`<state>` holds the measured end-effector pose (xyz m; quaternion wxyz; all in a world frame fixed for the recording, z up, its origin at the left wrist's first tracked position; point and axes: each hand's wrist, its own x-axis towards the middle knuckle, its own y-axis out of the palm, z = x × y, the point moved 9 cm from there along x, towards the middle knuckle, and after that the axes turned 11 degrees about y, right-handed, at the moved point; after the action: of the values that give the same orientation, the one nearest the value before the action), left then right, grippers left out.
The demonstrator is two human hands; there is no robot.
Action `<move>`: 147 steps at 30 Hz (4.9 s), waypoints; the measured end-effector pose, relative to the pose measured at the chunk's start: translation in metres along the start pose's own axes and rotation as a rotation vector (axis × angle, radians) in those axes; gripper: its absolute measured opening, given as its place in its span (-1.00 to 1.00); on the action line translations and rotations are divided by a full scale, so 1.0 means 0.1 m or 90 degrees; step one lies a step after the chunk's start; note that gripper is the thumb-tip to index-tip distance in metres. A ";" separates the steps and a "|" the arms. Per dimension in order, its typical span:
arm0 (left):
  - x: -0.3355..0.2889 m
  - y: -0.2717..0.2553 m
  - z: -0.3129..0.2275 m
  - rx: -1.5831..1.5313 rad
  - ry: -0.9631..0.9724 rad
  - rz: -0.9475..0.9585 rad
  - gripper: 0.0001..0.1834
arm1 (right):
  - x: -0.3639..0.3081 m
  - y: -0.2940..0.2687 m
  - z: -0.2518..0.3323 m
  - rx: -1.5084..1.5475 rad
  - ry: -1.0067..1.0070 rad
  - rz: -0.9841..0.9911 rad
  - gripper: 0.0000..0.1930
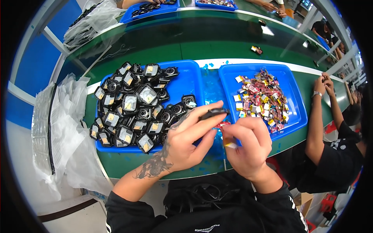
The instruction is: The recorder is assembling small electronic components on a production line, picking parts from trays and combining them.
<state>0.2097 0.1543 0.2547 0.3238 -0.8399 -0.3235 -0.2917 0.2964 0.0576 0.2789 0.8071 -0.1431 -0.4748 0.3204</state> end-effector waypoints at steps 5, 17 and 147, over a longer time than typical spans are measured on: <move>-0.05 0.02 -0.11 0.137 0.168 0.055 -0.73 | -0.04 -0.06 -0.12 0.162 0.086 0.090 -0.62; -0.11 0.12 -0.18 0.192 0.237 0.103 -0.74 | -0.17 0.17 -0.67 0.436 0.440 0.263 -0.92; -0.25 0.21 0.42 -0.242 -0.234 0.042 -0.78 | -0.11 0.50 -0.70 0.744 0.524 0.332 -0.86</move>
<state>0.2211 0.1638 0.2041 0.1057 -0.9346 -0.2886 -0.1790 0.3335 0.0931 0.2092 0.7617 0.0918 0.1607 0.6210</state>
